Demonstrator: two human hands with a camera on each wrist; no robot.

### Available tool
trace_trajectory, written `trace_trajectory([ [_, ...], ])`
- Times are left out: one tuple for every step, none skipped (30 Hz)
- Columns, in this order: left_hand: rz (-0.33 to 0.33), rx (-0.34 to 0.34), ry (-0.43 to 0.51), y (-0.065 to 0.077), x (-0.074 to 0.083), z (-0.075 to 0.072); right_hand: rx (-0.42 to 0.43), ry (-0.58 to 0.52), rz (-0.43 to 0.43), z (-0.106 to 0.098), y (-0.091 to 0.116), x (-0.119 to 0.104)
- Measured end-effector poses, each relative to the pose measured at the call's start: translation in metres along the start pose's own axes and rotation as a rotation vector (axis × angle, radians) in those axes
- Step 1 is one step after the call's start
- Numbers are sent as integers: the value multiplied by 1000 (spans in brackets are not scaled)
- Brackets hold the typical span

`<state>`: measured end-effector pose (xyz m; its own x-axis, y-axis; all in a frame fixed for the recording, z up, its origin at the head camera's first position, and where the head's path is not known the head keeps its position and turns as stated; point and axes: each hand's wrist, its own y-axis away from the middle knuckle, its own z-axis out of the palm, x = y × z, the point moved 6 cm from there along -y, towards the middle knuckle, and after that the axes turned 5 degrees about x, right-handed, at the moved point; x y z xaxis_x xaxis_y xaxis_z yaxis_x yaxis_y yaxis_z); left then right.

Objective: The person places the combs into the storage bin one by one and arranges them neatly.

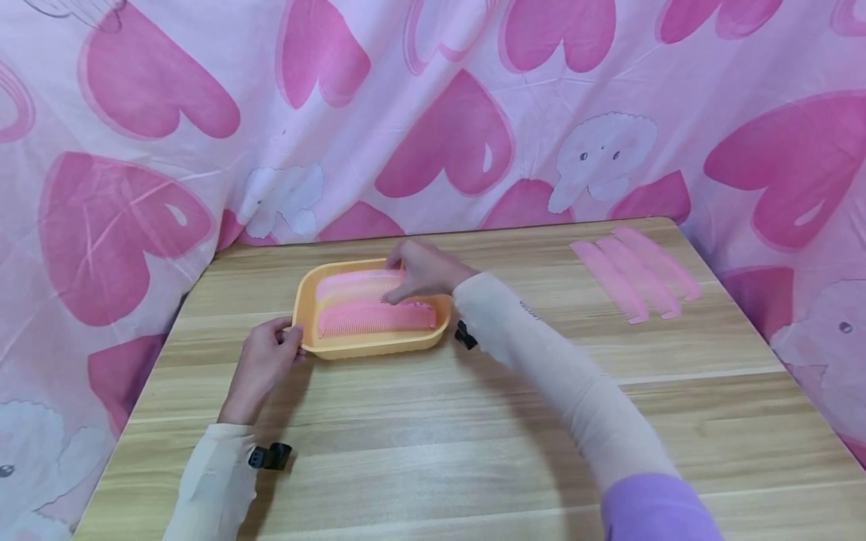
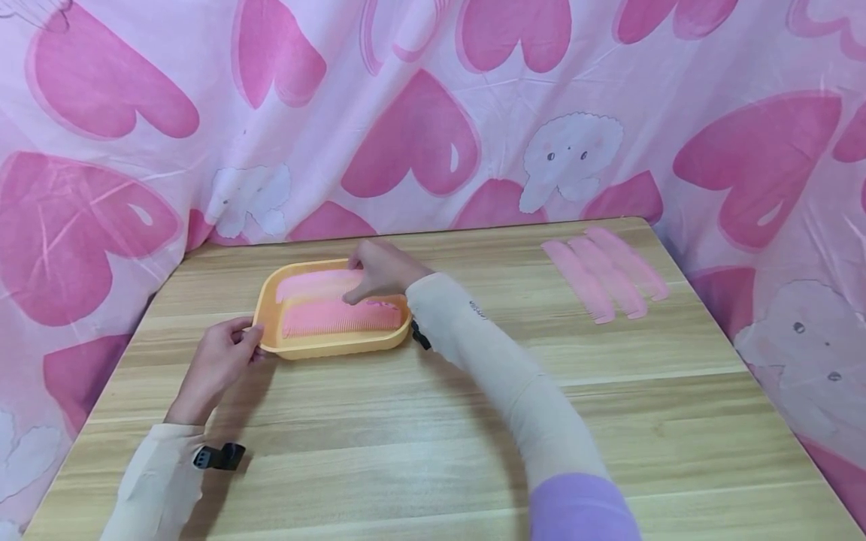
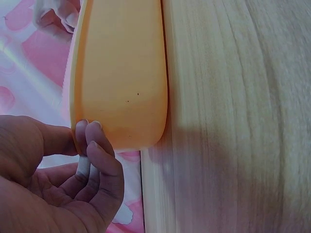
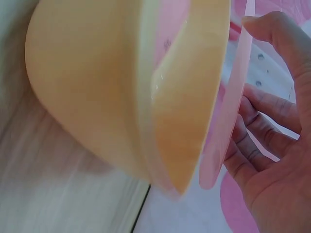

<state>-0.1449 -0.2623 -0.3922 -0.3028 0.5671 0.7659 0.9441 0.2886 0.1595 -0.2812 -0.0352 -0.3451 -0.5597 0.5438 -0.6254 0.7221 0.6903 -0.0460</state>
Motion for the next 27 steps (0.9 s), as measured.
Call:
trace_trajectory([
  [1, 0, -2, 0, 0, 0, -5, 3, 6, 3, 0, -1],
  [1, 1, -3, 0, 0, 0, -10, 7, 12, 6, 0, -2],
  [2, 1, -4, 0, 0, 0, -15, 13, 20, 8, -1, -2],
  [2, 1, -5, 0, 0, 0, -16, 19, 36, 11, 0, -2],
  [2, 0, -7, 0, 0, 0, -18, 27, 48, 14, 0, -2],
  [1, -2, -7, 0, 0, 0, -19, 34, 58, 16, -1, -1],
  [2, -2, -7, 0, 0, 1, -21, 44, 71, 18, 0, 0],
  [2, -2, -8, 0, 0, 1, -22, 60, 79, 21, 0, 1],
  [2, -2, -8, 0, 0, 1, -20, 76, 84, 23, -1, 1],
  [3, -1, -7, 0, 1, 1, -18, 91, 86, 25, -1, 2],
  [5, -1, -6, 0, 1, 1, -16, 105, 87, 27, -1, 3],
  [6, -1, -4, 0, 1, 1, -16, 122, 84, 29, -2, 4],
  [8, 1, -4, 0, 1, 1, -17, 136, 81, 31, -2, 5],
  [9, 2, -4, 0, 1, 1, -15, 146, 79, 33, -2, 6],
  [10, 2, -2, 0, 1, 1, -14, 148, 79, 34, -2, 6],
  [11, 2, -2, 0, 1, 1, -15, 151, 79, 36, -2, 7],
  [12, 2, -1, 0, 1, 1, -15, 154, 79, 37, -2, 8],
  [11, 2, 0, 0, 1, 1, -15, 153, 79, 39, -3, 8],
  [8, 1, -1, 0, 1, 1, -12, 154, 81, 40, -3, 9],
  [5, -1, 0, 0, 1, 1, -11, 152, 81, 41, -2, 9],
  [0, -3, 0, 0, 1, 1, -12, 151, 78, 42, -2, 9],
  [-5, -4, 0, 0, 0, 1, -12, 154, 75, 43, -2, 10],
  [-10, -6, 0, 0, 0, 1, -12, 153, 72, 44, -2, 10],
  [-15, -7, -1, 0, 0, 1, -13, 155, 69, 45, -2, 10],
  [-19, -9, -1, 0, 0, 1, -12, 160, 65, 46, -2, 11],
  [-21, -9, 0, 0, 0, 1, -15, 160, 65, 47, -2, 11],
  [-19, -9, -1, 0, 0, 1, -15, 162, 65, 48, -2, 12],
])
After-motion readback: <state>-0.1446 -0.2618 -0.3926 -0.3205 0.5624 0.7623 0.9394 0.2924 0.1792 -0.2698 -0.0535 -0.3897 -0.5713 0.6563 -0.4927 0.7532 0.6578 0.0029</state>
